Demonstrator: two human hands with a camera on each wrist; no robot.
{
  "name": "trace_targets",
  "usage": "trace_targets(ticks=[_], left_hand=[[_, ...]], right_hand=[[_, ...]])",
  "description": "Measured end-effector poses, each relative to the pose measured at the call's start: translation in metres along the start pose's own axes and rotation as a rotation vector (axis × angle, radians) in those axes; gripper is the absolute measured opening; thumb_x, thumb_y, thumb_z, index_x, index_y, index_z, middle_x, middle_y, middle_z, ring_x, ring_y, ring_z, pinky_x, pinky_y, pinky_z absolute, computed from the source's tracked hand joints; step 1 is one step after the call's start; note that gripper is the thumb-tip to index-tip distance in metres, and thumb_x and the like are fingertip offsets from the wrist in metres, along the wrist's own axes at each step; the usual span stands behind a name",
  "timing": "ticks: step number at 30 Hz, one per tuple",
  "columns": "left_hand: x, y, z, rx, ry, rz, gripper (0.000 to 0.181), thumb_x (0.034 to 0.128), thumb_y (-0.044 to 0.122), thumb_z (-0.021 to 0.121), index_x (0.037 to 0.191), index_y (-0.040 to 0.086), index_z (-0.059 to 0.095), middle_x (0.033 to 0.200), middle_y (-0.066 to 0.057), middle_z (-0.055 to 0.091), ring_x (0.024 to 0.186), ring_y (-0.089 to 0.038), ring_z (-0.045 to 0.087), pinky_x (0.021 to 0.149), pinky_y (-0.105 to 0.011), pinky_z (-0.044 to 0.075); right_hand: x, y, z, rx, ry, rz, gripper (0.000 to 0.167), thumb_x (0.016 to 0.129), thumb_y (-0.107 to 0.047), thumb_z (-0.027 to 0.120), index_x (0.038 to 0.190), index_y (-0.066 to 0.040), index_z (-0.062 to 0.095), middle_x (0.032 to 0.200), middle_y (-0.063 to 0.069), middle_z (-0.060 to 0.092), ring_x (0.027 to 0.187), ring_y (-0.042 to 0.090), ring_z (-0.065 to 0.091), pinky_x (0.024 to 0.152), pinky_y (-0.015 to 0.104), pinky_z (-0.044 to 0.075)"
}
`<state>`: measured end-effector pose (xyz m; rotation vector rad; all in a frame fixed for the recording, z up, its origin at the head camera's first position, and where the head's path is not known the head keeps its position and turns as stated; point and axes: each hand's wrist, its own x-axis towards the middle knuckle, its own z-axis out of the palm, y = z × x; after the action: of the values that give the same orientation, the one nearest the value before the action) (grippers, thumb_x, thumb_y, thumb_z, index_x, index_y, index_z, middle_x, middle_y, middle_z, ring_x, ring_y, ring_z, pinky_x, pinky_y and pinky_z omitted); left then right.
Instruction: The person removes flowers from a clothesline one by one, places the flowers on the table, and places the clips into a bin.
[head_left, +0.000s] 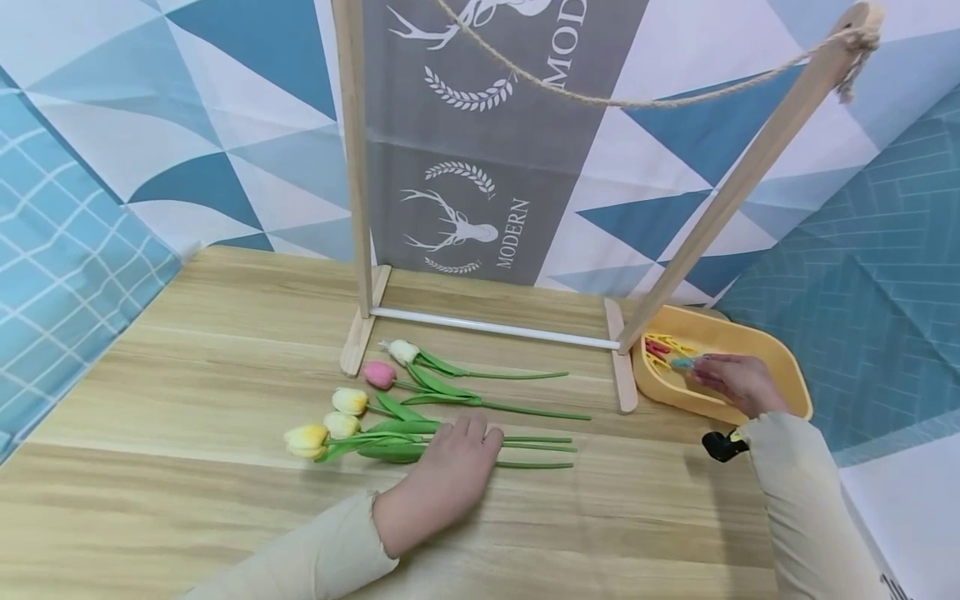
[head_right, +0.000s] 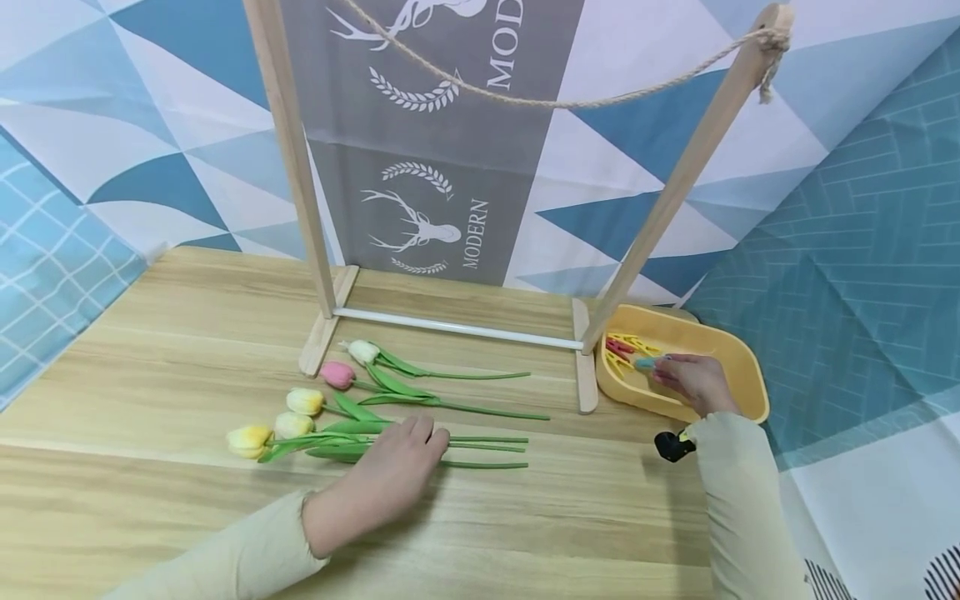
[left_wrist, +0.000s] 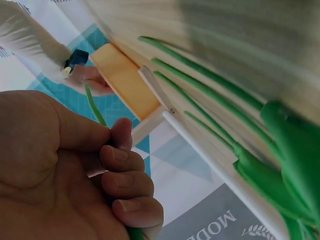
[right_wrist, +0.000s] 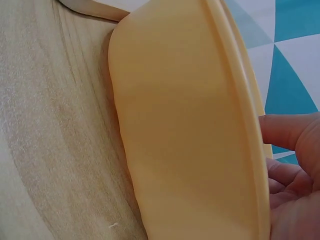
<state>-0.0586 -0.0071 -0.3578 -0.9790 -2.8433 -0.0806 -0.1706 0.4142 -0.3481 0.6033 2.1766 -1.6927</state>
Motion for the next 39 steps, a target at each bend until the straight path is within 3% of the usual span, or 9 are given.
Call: trace_targets(ticks=[6,11,15,23,32,39], left_hand=[[-0.008,0.005,0.007,-0.001,-0.054,-0.004,0.019,0.079,0.003,0.056,0.097,0.01,0.055,0.082,-0.003,0.05,0.075,-0.016,0.05,0.06,-0.028,0.038],[-0.013,0.009,0.013,-0.033,-0.069,-0.002,0.016,0.081,0.005,0.055,0.096,0.01,0.055,0.082,-0.003,0.051,0.073,-0.016,0.049,0.057,-0.027,0.035],[-0.015,0.011,0.017,-0.058,-0.116,-0.012,0.017,0.0814,0.004,0.055,0.097,0.011,0.056,0.08,-0.002,0.05,0.071,-0.014,0.045,0.058,-0.027,0.035],[-0.019,0.018,0.028,-0.025,-0.189,0.008,0.017,0.0819,0.009,0.061,0.098,0.012,0.055,0.086,-0.002,0.051,0.08,-0.016,0.051,0.061,-0.029,0.037],[-0.021,0.02,0.032,-0.042,-0.186,0.004,0.019,0.0805,0.006,0.06,0.097,0.013,0.054,0.092,-0.003,0.053,0.084,-0.018,0.052,0.064,-0.031,0.039],[-0.021,0.02,0.03,-0.03,-0.166,0.012,0.018,0.0807,0.007,0.06,0.097,0.012,0.055,0.092,-0.003,0.053,0.083,-0.017,0.052,0.065,-0.031,0.04]], right_hand=[[0.0,-0.001,0.001,-0.028,0.009,0.028,0.063,0.094,-0.019,0.055,0.142,0.008,0.026,0.079,-0.01,0.067,0.08,0.007,0.068,0.08,0.026,0.053],[0.002,-0.001,0.001,-0.043,0.018,0.042,0.063,0.094,-0.02,0.055,0.142,0.008,0.026,0.077,-0.011,0.066,0.079,0.006,0.068,0.08,0.026,0.054],[0.004,-0.002,0.001,-0.069,0.011,0.047,0.063,0.094,-0.019,0.054,0.142,0.009,0.025,0.077,-0.011,0.067,0.079,0.006,0.068,0.078,0.026,0.054],[0.012,-0.002,-0.003,-0.1,-0.015,0.069,0.062,0.094,-0.017,0.054,0.141,0.012,0.024,0.078,-0.008,0.066,0.077,0.006,0.068,0.075,0.024,0.055],[0.012,-0.004,-0.002,-0.087,-0.026,0.088,0.07,0.095,-0.016,0.053,0.145,0.01,0.012,0.079,-0.007,0.065,0.077,0.008,0.068,0.076,0.024,0.054],[0.013,-0.004,-0.003,-0.079,-0.014,0.1,0.067,0.095,-0.015,0.053,0.144,0.01,0.015,0.077,-0.007,0.064,0.076,0.008,0.068,0.075,0.024,0.055]])
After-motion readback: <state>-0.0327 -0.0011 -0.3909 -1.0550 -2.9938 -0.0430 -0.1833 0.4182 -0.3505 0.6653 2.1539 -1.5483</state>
